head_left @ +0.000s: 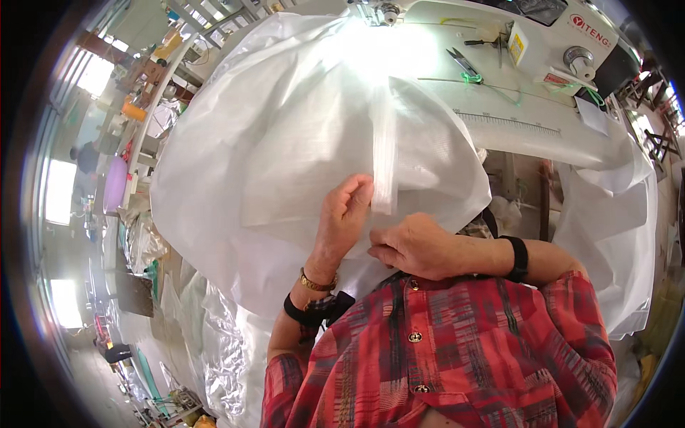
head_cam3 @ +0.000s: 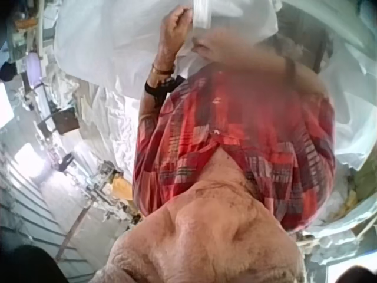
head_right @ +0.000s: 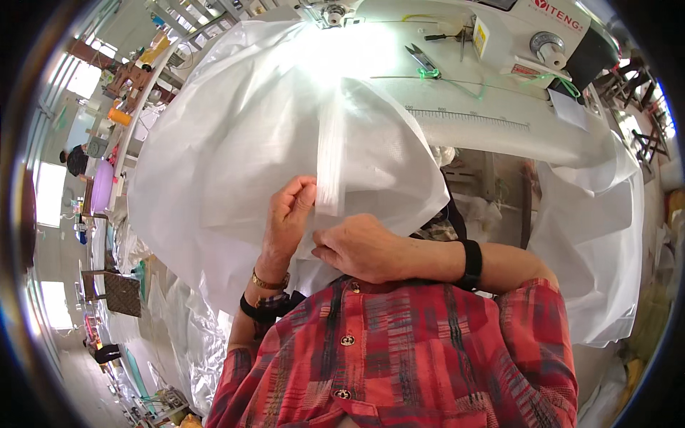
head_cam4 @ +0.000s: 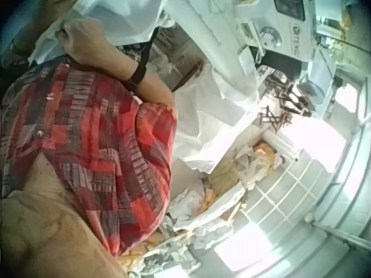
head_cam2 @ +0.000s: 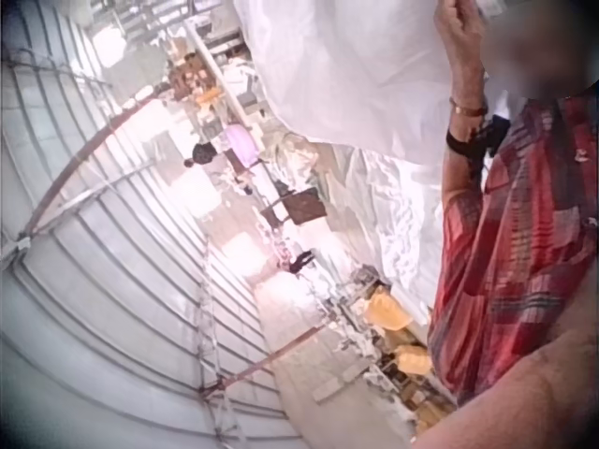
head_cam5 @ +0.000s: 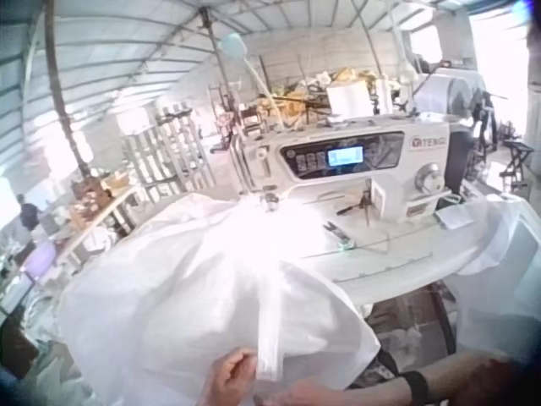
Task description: Sewing the edges of large white plastic mesh or plastic sheets using an industrial sewing machine in a manufacturing setting.
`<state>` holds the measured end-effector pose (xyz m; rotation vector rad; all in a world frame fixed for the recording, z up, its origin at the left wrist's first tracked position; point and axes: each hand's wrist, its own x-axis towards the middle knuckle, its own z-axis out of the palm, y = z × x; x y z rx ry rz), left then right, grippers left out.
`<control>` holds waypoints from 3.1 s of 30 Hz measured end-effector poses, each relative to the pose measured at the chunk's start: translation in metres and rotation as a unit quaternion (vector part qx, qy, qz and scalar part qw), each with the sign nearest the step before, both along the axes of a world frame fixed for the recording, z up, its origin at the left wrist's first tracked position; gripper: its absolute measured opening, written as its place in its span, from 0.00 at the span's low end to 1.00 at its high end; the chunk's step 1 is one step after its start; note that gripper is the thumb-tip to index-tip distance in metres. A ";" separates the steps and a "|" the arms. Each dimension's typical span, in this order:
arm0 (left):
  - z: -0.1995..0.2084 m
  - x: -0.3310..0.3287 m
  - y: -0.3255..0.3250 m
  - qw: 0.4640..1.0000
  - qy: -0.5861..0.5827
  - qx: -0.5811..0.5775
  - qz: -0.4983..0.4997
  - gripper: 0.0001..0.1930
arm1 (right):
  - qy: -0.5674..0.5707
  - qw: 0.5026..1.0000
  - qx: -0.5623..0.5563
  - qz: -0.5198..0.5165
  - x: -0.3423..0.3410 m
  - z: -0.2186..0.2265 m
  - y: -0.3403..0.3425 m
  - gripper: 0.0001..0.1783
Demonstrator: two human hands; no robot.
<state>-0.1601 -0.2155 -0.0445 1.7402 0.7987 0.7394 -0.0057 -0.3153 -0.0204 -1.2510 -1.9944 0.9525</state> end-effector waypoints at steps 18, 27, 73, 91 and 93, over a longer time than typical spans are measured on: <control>0.019 0.008 -0.008 0.994 -0.017 -0.104 0.039 0.10 | -0.393 0.909 0.038 -0.135 0.116 -0.031 -0.067 0.26; 0.041 0.015 -0.012 0.998 0.051 0.027 0.000 0.08 | -0.201 0.951 0.236 -0.014 0.055 0.036 -0.040 0.09; 0.061 -0.022 0.006 0.990 0.104 0.086 0.050 0.04 | 0.069 0.962 0.076 -0.253 0.021 -0.046 0.038 0.17; 0.010 -0.027 -0.006 0.911 0.222 0.347 0.019 0.06 | -0.143 0.959 0.046 0.239 0.005 -0.078 0.099 0.08; 0.001 -0.029 -0.011 0.942 0.192 0.269 0.065 0.06 | -0.184 0.959 0.041 0.210 0.031 -0.028 0.089 0.09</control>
